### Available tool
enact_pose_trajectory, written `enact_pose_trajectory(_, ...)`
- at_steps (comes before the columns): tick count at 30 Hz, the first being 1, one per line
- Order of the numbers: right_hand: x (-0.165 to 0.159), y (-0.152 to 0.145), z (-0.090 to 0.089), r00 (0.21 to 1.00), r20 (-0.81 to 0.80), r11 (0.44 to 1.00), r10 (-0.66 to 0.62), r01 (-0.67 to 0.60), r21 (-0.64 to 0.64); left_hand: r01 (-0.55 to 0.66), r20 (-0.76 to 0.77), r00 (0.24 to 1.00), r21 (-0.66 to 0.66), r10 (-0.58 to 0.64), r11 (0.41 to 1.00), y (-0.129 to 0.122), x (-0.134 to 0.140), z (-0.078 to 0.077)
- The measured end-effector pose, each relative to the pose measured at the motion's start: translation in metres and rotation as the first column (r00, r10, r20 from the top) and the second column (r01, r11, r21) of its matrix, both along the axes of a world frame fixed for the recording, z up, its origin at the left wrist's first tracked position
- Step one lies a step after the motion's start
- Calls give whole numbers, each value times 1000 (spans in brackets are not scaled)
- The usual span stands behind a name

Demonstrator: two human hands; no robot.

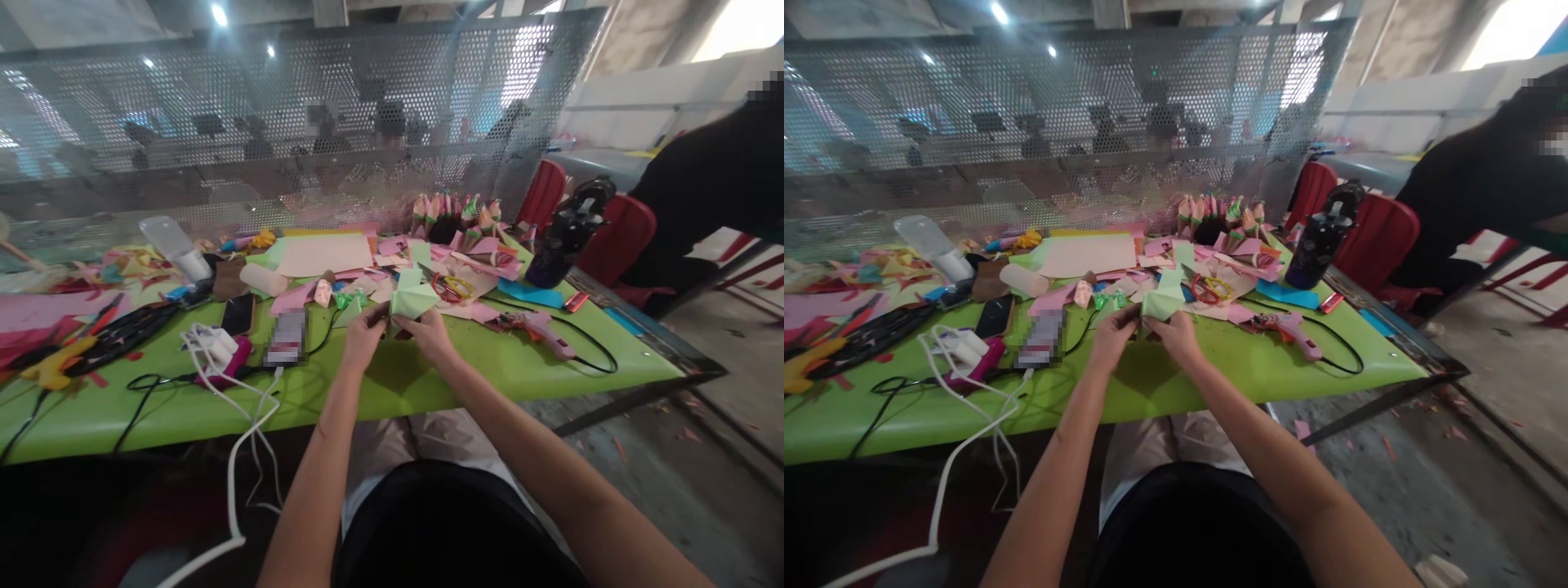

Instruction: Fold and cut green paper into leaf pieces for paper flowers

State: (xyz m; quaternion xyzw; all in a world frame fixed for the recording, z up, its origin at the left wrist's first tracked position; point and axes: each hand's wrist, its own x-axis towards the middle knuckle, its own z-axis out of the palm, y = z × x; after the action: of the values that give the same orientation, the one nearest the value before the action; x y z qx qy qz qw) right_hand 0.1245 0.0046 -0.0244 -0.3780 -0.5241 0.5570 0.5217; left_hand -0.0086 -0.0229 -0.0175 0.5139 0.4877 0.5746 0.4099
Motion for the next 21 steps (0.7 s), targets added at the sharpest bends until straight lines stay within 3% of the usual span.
enact_pose_trajectory(21, 0, 1, -2, 1000, 5, 1000, -2, 2, -21, 37, 31, 999, 25, -38, 999, 2, -1, -4)
